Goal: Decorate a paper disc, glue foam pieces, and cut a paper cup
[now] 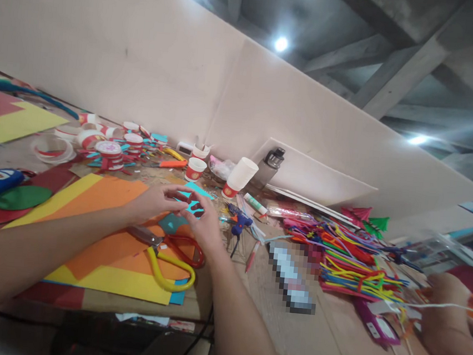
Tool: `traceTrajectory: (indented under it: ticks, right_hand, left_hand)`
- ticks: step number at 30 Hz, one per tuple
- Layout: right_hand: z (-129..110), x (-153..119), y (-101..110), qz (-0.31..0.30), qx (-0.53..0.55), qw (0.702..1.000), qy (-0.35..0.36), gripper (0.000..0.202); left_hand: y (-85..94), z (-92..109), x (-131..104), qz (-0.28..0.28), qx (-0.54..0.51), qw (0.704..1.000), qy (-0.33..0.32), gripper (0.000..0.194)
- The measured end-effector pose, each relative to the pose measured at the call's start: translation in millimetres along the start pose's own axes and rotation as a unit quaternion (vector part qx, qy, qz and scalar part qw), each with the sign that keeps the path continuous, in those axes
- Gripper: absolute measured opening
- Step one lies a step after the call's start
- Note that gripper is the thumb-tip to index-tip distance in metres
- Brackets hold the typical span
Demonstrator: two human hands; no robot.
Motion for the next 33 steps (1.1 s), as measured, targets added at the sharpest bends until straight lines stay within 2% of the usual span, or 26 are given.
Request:
traceTrajectory:
  ticks: [7,13,19,28,33]
  right_hand:
    - [-9.3,-1.8,-0.1,0.045,-0.038,0.998,0.024,0.042]
    - [-12.8,-5.6,0.3,0.075,-0.063,0.994,0.051,0.046]
    - [-8.0,-4.5,1.8,0.049,0.08,0.995,-0.035,0.045]
    - [0.4,-4.8,2.5,0.044,0.237,0.96,-0.139,0.05]
    - [-3.6,-4.8,3.1,0.038,0.283,0.945,-0.161,0.05]
  left_hand:
    - [4.0,-6.9,2.9,-0.078,-0.195,0.977,0.042,0.05]
    - [2.7,-2.3,1.2,-0.093,-0.224,0.969,0.046,0.051]
    - [4.7,-0.1,1.0,-0.091,-0.226,0.969,0.04,0.043]
    - [6.7,3.0,1.0,-0.089,-0.233,0.967,0.044,0.039]
    - [7.4,3.9,0.7,-0.091,-0.235,0.966,0.051,0.037]
Point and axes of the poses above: each hand's wrist, its own x-axis towards the middle knuckle, its own y-axis out of the back of the hand, z = x × y, the point moved 3 cm from there along x, towards the middle knuckle, and after that the axes turned 14 degrees about x, right-handed, at the moved point
